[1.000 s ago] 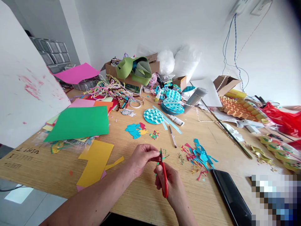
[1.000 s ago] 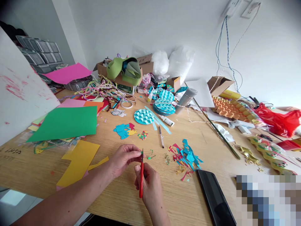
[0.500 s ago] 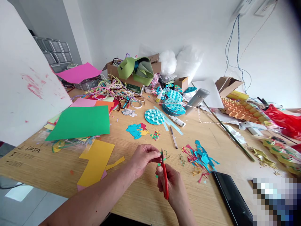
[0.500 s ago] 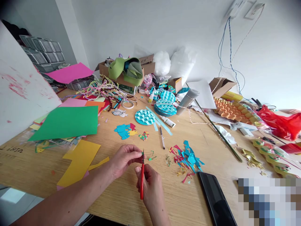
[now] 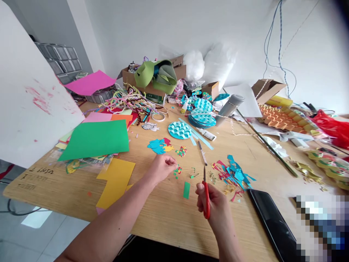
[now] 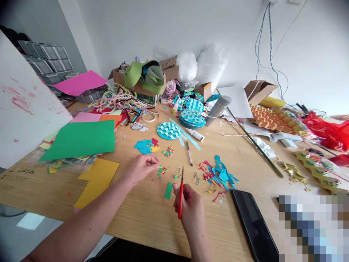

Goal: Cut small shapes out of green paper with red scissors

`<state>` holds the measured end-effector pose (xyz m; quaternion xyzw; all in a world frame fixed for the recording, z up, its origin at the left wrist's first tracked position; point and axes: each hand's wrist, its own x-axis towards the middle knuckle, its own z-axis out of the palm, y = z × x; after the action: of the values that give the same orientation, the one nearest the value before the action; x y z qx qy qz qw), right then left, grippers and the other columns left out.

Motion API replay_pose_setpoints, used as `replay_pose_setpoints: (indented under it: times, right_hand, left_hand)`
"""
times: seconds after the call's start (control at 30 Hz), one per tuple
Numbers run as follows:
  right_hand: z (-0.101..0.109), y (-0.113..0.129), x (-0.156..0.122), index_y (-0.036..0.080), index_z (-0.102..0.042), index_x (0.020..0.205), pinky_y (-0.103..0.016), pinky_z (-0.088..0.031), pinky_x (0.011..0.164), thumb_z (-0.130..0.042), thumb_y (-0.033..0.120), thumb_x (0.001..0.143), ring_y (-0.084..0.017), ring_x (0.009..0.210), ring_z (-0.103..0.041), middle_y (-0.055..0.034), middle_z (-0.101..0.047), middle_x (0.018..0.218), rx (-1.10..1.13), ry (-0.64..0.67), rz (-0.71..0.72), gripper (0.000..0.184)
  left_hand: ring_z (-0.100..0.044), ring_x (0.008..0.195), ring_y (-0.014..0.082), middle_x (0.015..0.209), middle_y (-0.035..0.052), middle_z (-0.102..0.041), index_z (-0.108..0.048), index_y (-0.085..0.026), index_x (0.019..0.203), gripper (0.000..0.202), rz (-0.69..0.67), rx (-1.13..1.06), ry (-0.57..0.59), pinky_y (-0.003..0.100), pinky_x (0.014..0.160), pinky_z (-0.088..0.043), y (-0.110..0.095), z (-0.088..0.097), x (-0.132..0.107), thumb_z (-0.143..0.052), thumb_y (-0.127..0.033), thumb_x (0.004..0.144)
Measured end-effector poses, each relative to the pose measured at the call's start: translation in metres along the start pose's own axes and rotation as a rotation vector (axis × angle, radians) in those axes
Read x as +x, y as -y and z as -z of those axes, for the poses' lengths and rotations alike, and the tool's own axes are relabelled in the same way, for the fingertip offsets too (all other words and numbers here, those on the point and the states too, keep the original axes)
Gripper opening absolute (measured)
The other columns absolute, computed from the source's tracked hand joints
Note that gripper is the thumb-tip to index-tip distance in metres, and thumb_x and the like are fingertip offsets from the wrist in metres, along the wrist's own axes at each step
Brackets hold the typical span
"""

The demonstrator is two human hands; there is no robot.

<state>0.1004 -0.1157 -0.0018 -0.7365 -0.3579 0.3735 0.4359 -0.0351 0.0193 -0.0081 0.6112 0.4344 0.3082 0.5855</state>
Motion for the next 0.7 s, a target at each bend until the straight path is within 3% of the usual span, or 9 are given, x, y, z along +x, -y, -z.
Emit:
replay_pose_setpoints:
  times: [0.1, 0.23, 0.53, 0.7]
  right_hand:
    - [0.015, -0.011, -0.004, 0.019, -0.052, 0.064, -0.021, -0.034, 0.039, -0.053, 0.068, 0.075, -0.012, 0.039, -0.045, 0.0031, -0.049, 0.044, -0.1, -0.005, -0.027, 0.05]
    - [0.03, -0.027, -0.016, 0.02, -0.051, 0.058, -0.023, -0.036, 0.04, -0.055, 0.067, 0.073, -0.014, 0.04, -0.047, 0.0019, -0.05, 0.044, -0.234, -0.03, -0.026, 0.05]
    - [0.043, -0.05, -0.038, 0.022, -0.043, 0.055, -0.023, -0.034, 0.044, -0.046, 0.066, 0.079, -0.014, 0.042, -0.046, 0.0021, -0.049, 0.045, -0.509, -0.088, 0.045, 0.05]
    - [0.043, -0.052, -0.043, 0.022, -0.042, 0.056, -0.023, -0.033, 0.045, -0.046, 0.065, 0.08, -0.014, 0.043, -0.045, 0.0029, -0.048, 0.044, -0.551, -0.141, 0.049, 0.049]
  left_hand:
    - [-0.06, 0.086, 0.018, 0.084, 0.0064, -0.066, -0.06, -0.016, 0.056, 0.014, -0.135, 0.411, -0.028, 0.03, 0.081, -0.045, 0.009, 0.002, 0.004, -0.06, -0.01, 0.068]
    - [-0.059, 0.092, 0.0197, 0.085, 0.0071, -0.065, -0.06, -0.017, 0.06, 0.014, -0.265, 0.692, 0.015, 0.031, 0.086, -0.044, 0.021, -0.004, 0.003, -0.057, -0.007, 0.071]
    - [-0.056, 0.091, 0.0185, 0.088, 0.007, -0.061, -0.063, -0.017, 0.067, 0.016, -0.346, 0.839, 0.064, 0.031, 0.086, -0.044, 0.019, -0.003, -0.001, -0.054, -0.008, 0.077]
    - [-0.055, 0.089, 0.0198, 0.088, 0.0068, -0.062, -0.064, -0.017, 0.067, 0.015, -0.34, 0.868, 0.014, 0.033, 0.084, -0.044, 0.017, -0.002, 0.0, -0.056, -0.01, 0.077]
